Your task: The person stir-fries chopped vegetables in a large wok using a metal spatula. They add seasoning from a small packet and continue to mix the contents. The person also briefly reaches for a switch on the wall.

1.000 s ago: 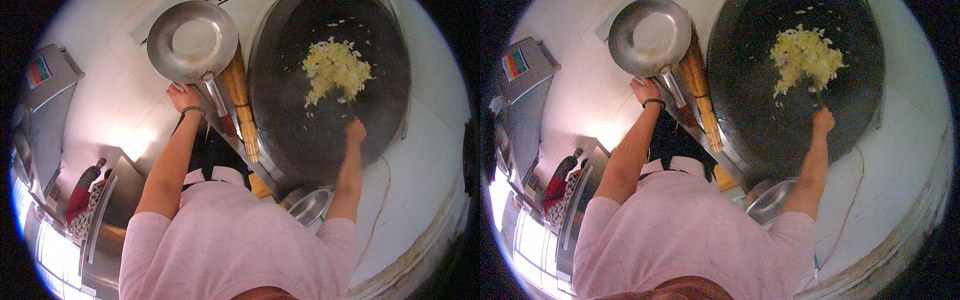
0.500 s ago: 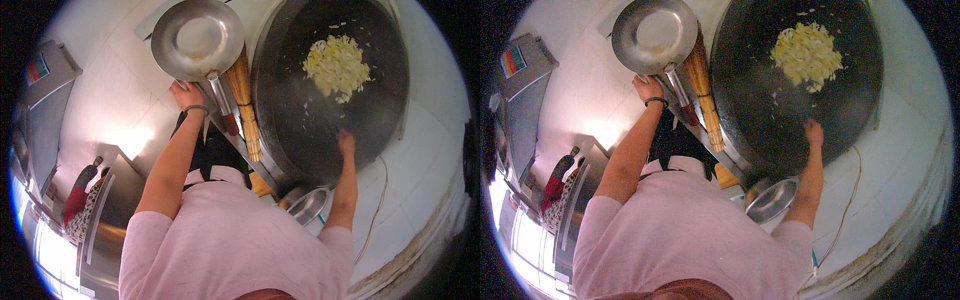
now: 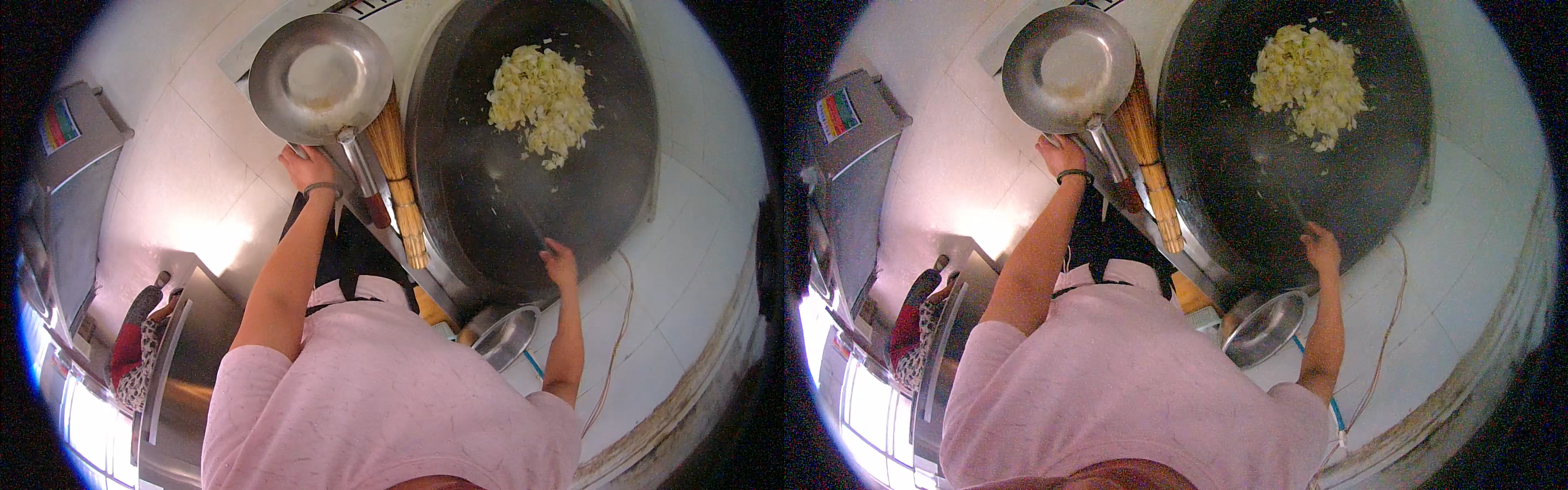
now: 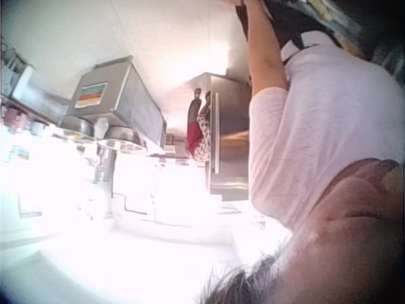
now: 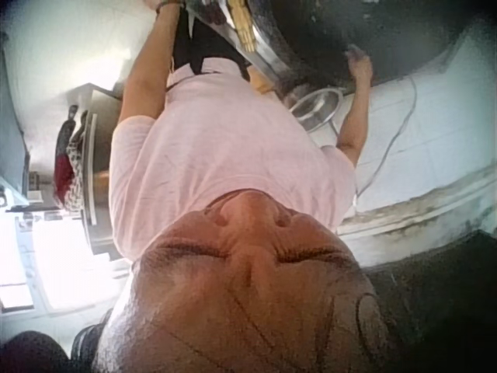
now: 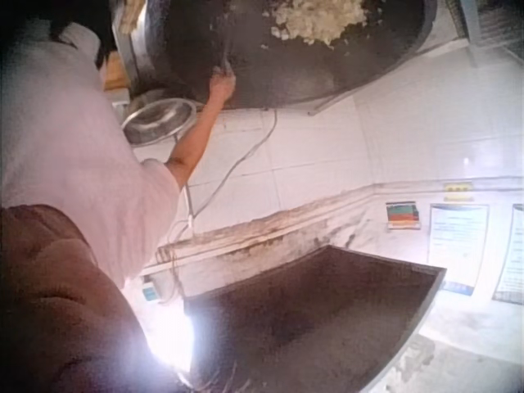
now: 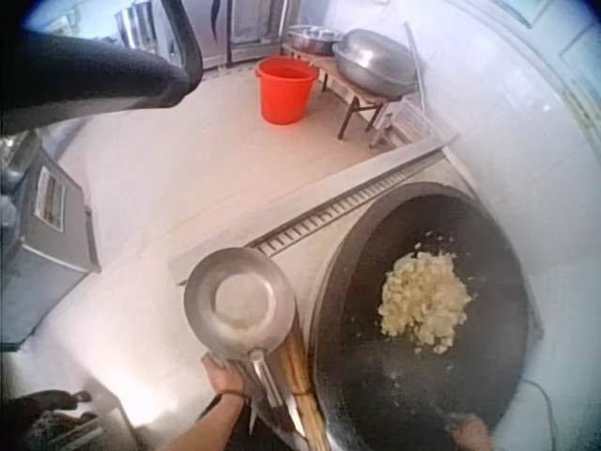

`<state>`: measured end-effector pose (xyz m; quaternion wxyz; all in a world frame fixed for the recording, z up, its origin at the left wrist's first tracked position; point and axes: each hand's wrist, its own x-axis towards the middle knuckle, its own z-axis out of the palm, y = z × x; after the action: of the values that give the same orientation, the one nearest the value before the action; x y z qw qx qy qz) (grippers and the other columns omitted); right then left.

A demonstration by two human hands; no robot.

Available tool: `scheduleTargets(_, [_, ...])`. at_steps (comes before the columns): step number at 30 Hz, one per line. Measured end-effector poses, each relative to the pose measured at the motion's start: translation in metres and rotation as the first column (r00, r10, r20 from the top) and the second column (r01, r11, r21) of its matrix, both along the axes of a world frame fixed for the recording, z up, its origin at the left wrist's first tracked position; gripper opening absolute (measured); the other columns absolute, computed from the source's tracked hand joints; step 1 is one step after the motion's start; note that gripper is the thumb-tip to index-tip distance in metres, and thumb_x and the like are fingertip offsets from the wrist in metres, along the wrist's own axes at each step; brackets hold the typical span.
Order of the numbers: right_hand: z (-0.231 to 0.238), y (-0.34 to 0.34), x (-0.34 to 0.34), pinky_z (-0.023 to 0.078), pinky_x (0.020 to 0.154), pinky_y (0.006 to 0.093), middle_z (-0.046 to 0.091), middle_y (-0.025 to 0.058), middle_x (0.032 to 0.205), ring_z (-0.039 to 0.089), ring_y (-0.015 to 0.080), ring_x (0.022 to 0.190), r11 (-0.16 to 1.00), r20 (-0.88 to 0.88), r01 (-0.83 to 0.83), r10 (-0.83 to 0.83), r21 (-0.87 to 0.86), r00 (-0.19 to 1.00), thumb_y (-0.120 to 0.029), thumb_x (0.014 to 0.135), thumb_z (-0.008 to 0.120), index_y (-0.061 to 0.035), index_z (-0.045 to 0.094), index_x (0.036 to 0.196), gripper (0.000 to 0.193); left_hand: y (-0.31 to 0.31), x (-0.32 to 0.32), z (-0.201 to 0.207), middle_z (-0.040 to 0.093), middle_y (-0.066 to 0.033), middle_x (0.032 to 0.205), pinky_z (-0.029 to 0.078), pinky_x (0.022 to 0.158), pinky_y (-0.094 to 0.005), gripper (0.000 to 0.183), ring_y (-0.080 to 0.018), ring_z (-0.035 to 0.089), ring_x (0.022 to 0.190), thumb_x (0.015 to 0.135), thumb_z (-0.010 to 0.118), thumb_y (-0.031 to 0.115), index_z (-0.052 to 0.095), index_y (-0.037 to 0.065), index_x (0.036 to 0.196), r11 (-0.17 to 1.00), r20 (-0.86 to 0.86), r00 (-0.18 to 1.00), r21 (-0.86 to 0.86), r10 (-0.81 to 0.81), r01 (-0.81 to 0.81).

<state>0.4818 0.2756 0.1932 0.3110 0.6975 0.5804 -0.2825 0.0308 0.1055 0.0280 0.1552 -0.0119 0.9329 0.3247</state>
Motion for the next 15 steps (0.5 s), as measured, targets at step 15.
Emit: scheduleTargets(15, [-0.057, 0.114, 0.085, 0.040, 0.044, 0.0312, 0.059, 0.0072, 0.078, 0.048, 0.0167, 0.048, 0.938, -0.448, 0.330, -0.250, 0.109, 0.858, -0.013, 0.082, 0.055, -0.0117, 0.051, 0.118, 0.036, -0.005, 0.001, -0.019, 0.046, -0.0252, 0.105, 0.039, 0.080, -0.0448, 0.039, -0.0419, 0.046, 0.095, 0.086, 0.044, 0.027, 0.045, -0.005, 0.108, 0.996, -0.144, 0.987, -0.066, -0.066, 0.057])
